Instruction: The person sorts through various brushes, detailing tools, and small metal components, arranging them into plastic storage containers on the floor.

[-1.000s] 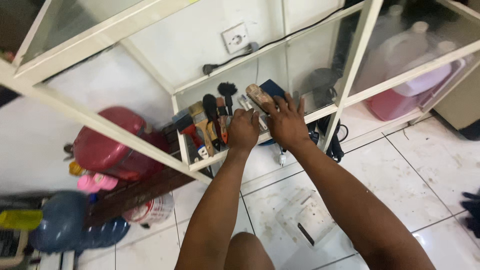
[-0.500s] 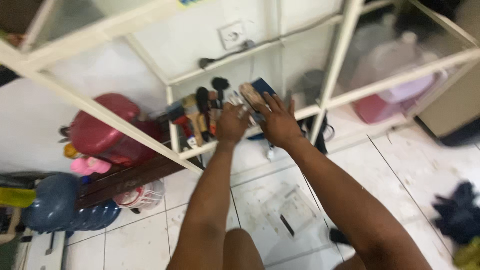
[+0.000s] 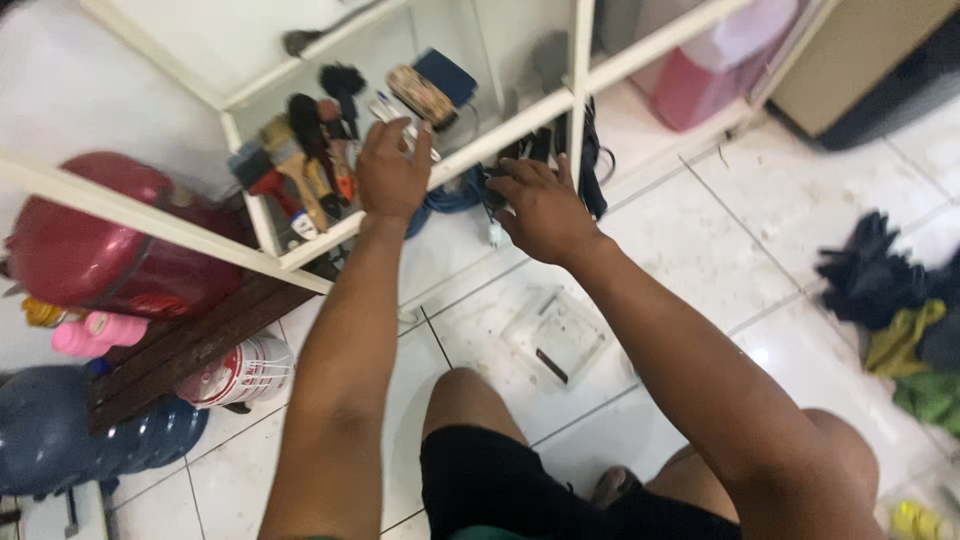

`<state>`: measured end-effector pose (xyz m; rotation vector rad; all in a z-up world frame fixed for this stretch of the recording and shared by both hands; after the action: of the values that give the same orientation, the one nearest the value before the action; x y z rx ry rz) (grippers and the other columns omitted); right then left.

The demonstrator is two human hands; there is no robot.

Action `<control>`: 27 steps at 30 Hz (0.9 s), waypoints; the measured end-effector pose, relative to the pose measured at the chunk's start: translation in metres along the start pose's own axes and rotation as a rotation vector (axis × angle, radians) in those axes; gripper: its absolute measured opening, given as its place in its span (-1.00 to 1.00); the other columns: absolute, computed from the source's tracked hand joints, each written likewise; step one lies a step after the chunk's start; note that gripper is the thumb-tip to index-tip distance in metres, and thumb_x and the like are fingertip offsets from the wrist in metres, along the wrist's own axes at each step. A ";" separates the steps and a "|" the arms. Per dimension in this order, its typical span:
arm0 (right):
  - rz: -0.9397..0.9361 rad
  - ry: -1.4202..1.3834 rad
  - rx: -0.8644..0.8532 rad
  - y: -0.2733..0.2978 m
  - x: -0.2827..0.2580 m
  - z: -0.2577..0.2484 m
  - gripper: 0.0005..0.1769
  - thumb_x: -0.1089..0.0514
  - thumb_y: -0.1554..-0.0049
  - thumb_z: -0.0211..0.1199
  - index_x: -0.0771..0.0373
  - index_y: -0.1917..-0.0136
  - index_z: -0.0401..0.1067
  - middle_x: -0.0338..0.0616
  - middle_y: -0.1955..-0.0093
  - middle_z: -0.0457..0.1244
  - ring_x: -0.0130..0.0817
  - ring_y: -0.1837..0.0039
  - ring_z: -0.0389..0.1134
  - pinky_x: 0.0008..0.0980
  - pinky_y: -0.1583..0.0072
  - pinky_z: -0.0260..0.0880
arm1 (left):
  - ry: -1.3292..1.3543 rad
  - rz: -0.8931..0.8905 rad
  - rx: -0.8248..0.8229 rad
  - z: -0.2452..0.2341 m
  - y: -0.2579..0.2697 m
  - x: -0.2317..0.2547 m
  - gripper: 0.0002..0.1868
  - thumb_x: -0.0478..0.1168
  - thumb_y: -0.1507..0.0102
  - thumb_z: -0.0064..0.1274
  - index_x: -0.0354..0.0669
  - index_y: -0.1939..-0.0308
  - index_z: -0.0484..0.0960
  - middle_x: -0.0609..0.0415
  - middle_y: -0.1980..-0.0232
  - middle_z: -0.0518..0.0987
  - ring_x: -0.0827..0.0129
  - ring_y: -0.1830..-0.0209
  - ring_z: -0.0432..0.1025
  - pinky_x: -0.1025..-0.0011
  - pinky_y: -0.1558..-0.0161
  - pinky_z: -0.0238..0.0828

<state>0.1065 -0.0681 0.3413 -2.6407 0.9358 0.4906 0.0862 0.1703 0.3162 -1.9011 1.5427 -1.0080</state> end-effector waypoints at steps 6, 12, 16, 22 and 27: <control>0.109 0.028 -0.009 0.051 0.048 0.048 -0.65 0.04 -0.13 0.24 0.14 -0.17 0.48 -0.01 -0.20 0.32 0.00 -0.33 0.29 0.29 -0.42 0.08 | 0.134 0.292 -0.083 -0.010 0.044 0.060 -0.80 -0.11 -0.33 0.14 -0.13 0.30 0.63 0.15 0.48 0.41 0.27 0.47 0.43 0.39 0.43 0.36; 0.327 0.018 -0.167 0.099 0.083 0.137 -0.73 0.09 -0.18 0.18 0.09 -0.15 0.49 -0.11 -0.16 0.35 -0.09 -0.28 0.35 0.13 -0.42 0.14 | 0.310 0.138 -0.750 0.048 0.176 0.089 -0.84 -0.14 -0.35 0.03 -0.12 0.16 0.63 0.06 0.30 0.53 0.20 0.23 0.50 0.30 0.19 0.41; 0.415 0.012 -0.268 0.136 0.102 0.211 -0.72 0.09 -0.22 0.10 0.06 -0.18 0.47 -0.11 -0.17 0.35 -0.14 -0.31 0.34 0.11 -0.45 0.10 | 0.299 0.092 -1.042 0.089 0.274 0.080 -0.80 -0.16 -0.33 -0.03 -0.17 0.14 0.65 -0.03 0.21 0.55 0.10 0.13 0.48 0.20 0.09 0.40; 0.551 -0.033 -0.381 0.188 0.100 0.278 -0.69 0.08 -0.22 0.11 0.09 -0.22 0.45 -0.09 -0.23 0.31 -0.12 -0.38 0.29 0.16 -0.48 0.01 | 0.184 0.079 -1.500 0.094 0.337 0.091 -0.71 -0.20 -0.34 -0.08 -0.17 -0.09 0.59 -0.01 -0.03 0.56 0.21 -0.16 0.43 0.24 -0.25 0.27; 0.689 -0.053 -0.579 0.234 0.095 0.321 -0.68 0.04 -0.26 0.04 0.01 -0.25 0.43 -0.20 -0.23 0.33 -0.24 -0.38 0.29 0.17 -0.52 -0.08 | 0.048 0.179 -1.742 0.103 0.405 0.070 -0.61 -0.26 -0.33 -0.03 -0.14 -0.26 0.48 -0.05 -0.31 0.46 0.21 -0.48 0.16 -0.08 -0.55 -0.46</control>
<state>-0.0450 -0.1712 -0.0232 -2.6740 1.9363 1.1228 -0.0716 -0.0036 -0.0371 -2.4082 2.9198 0.8292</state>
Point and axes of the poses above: each hand's wrist, its own y-axis away from the middle knuckle, its own z-axis out of the palm, x = y × z, the point moved 1 cm from there along -y, towards the middle knuckle
